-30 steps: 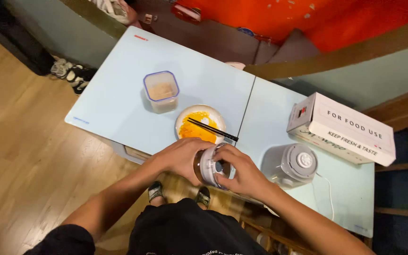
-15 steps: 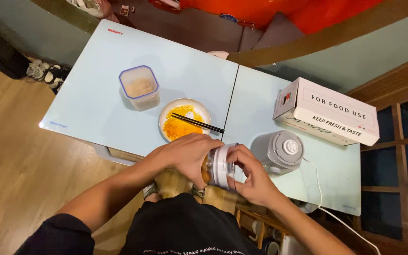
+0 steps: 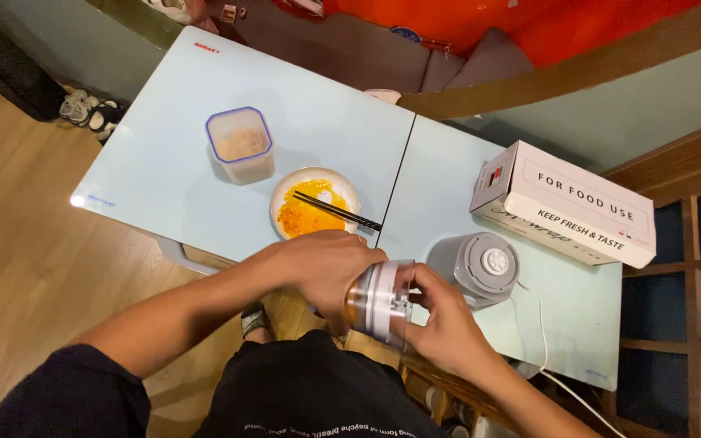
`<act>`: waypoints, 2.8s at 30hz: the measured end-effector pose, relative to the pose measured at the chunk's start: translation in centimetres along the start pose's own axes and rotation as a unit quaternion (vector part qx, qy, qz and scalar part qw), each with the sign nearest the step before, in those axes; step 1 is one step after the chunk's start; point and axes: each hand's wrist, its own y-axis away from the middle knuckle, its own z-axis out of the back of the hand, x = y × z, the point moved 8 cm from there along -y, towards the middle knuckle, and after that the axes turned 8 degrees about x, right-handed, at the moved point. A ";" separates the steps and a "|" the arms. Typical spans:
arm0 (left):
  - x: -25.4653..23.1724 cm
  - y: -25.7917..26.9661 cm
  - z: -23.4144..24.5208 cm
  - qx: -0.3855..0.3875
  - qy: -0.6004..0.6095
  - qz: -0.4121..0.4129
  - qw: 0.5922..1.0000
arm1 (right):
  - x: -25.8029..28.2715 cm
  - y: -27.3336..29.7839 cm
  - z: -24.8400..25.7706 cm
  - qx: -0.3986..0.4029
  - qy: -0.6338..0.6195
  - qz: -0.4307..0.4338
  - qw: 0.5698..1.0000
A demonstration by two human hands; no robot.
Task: The person removes the lid from a food processor, then uses chopsticks to transfer orange food pieces from a plate into a small blending cup. They attach the cup to a blender base, operate the blender, and then scrape the blended mixture from the cup lid with chopsticks.
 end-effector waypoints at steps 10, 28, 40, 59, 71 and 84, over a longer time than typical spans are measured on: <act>1.7 -1.3 0.2 -0.177 -0.042 -0.040 0.982 | -4.8 -1.4 0.2 -0.017 -0.173 0.000 0.985; 0.1 0.4 1.7 -0.169 0.010 -0.142 0.975 | 0.6 -0.1 0.7 -0.037 -0.035 0.168 0.984; 4.3 -8.2 -0.7 -0.378 0.219 -0.168 0.884 | -9.0 4.3 11.9 -0.380 -0.161 0.088 0.907; 7.7 -25.8 -8.6 -0.328 0.117 -0.065 0.935 | -6.3 6.7 18.5 -0.258 0.305 -0.010 0.917; 7.1 -27.7 -8.2 -0.337 0.143 -0.083 0.927 | -7.5 2.9 17.4 -0.070 0.484 0.080 0.869; 6.0 -26.6 -7.4 -0.375 0.127 -0.082 0.915 | -8.1 3.1 17.4 -0.223 0.447 -0.028 0.866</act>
